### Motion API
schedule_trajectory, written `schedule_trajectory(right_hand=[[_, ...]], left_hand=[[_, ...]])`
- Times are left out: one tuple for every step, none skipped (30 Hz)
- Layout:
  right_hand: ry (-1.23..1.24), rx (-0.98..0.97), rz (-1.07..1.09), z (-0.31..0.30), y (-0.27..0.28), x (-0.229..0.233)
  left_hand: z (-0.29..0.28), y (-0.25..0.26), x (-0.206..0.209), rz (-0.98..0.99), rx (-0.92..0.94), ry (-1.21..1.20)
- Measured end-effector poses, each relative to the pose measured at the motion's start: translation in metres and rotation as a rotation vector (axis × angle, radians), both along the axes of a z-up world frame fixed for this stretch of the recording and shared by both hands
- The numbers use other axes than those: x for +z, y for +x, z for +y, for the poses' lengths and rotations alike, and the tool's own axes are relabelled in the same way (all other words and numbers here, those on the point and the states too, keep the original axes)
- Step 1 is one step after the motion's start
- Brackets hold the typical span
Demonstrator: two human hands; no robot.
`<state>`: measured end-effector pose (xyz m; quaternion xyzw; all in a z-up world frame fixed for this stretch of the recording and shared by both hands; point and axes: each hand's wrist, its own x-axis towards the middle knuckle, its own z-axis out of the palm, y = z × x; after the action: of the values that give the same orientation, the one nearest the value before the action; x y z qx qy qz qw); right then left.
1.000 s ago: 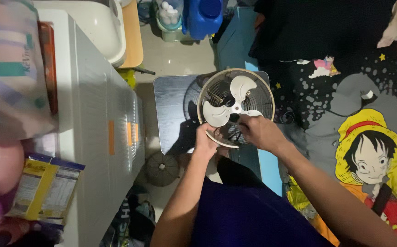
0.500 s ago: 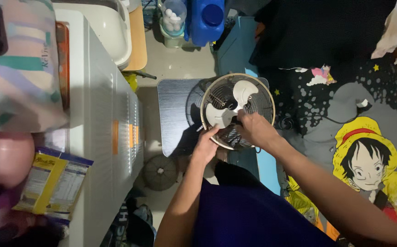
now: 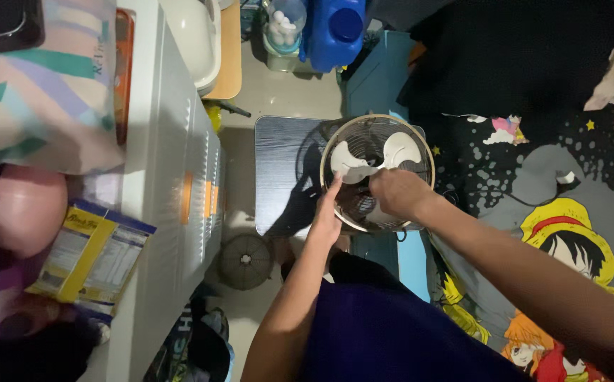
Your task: The person disassembles an electric fan by removing the front grille and fan blades, then reassembles it by placing the blades back and securing the grille with a screwdriver.
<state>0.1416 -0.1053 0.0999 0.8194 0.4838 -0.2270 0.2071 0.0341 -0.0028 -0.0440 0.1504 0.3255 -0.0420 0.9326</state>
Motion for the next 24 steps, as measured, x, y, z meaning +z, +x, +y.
schedule_trajectory(right_hand=[[-0.091, 0.107, -0.019, 0.004, 0.0, -0.001], [-0.182, 0.209, -0.038, 0.007, -0.001, -0.002], [-0.174, 0.225, -0.036, 0.01, -0.003, -0.002], [-0.169, 0.246, -0.039, 0.014, -0.004, -0.001], [-0.165, 0.267, -0.041, 0.017, -0.004, 0.0], [-0.213, 0.229, 0.043, 0.021, -0.004, 0.002], [-0.263, 0.189, 0.124, 0.025, -0.002, 0.004], [-0.314, 0.152, 0.207, 0.03, -0.001, 0.005], [-0.346, 0.027, 0.174, 0.035, 0.0, 0.005], [-0.375, -0.098, 0.146, 0.04, 0.0, 0.005], [-0.405, -0.223, 0.117, 0.044, 0.0, 0.004], [-0.381, -0.08, 0.095, 0.045, 0.0, 0.005], [-0.355, 0.063, 0.073, 0.046, 0.0, 0.007], [-0.327, 0.197, 0.048, 0.046, -0.001, 0.008], [-0.332, 0.243, 0.051, 0.047, -0.003, 0.009], [-0.34, 0.29, 0.049, 0.047, -0.001, 0.012], [-0.348, 0.336, 0.047, 0.047, 0.0, 0.015], [-0.398, 0.168, 0.094, 0.049, 0.004, 0.019], [-0.444, -0.002, 0.137, 0.051, 0.009, 0.023], [-0.483, -0.167, 0.185, 0.056, 0.012, 0.023], [-0.468, -0.191, 0.205, 0.058, 0.016, 0.025], [-0.45, -0.221, 0.229, 0.057, 0.019, 0.026], [-0.432, -0.251, 0.253, 0.055, 0.019, 0.026], [-0.362, -0.174, 0.181, 0.05, 0.02, 0.027]], left_hand=[[0.0, 0.0, 0.0, 0.023, -0.005, -0.006], [0.0, 0.001, 0.001, 0.045, -0.014, -0.013], [0.001, 0.0, 0.0, 0.053, -0.031, -0.006], [0.002, 0.001, -0.001, 0.057, -0.042, -0.002], [0.002, 0.002, -0.002, 0.061, -0.054, 0.002], [0.001, 0.004, -0.003, 0.022, -0.027, -0.018], [-0.001, 0.006, -0.005, -0.017, -0.001, -0.038], [-0.003, 0.005, -0.007, -0.052, 0.03, -0.057], [-0.005, 0.007, -0.009, -0.024, 0.041, -0.057], [-0.007, 0.007, -0.011, 0.007, 0.05, -0.053], [-0.007, 0.008, -0.013, 0.039, 0.06, -0.049], [-0.008, 0.009, -0.014, 0.04, 0.06, -0.052], [-0.009, 0.01, -0.016, 0.04, 0.059, -0.056], [-0.009, 0.01, -0.017, 0.037, 0.052, -0.059], [-0.008, 0.009, -0.018, 0.033, 0.057, -0.05], [-0.009, 0.01, -0.018, 0.024, 0.063, -0.044], [-0.01, 0.011, -0.017, 0.015, 0.068, -0.038], [-0.011, 0.012, -0.016, -0.016, 0.076, -0.041], [-0.012, 0.013, -0.016, -0.047, 0.084, -0.044], [-0.011, 0.01, -0.016, -0.07, 0.097, -0.042], [-0.011, 0.01, -0.016, -0.048, 0.104, -0.036], [-0.011, 0.008, -0.017, -0.025, 0.103, -0.027], [-0.01, 0.006, -0.018, -0.002, 0.103, -0.019], [-0.011, 0.008, -0.019, 0.003, 0.092, -0.02]])
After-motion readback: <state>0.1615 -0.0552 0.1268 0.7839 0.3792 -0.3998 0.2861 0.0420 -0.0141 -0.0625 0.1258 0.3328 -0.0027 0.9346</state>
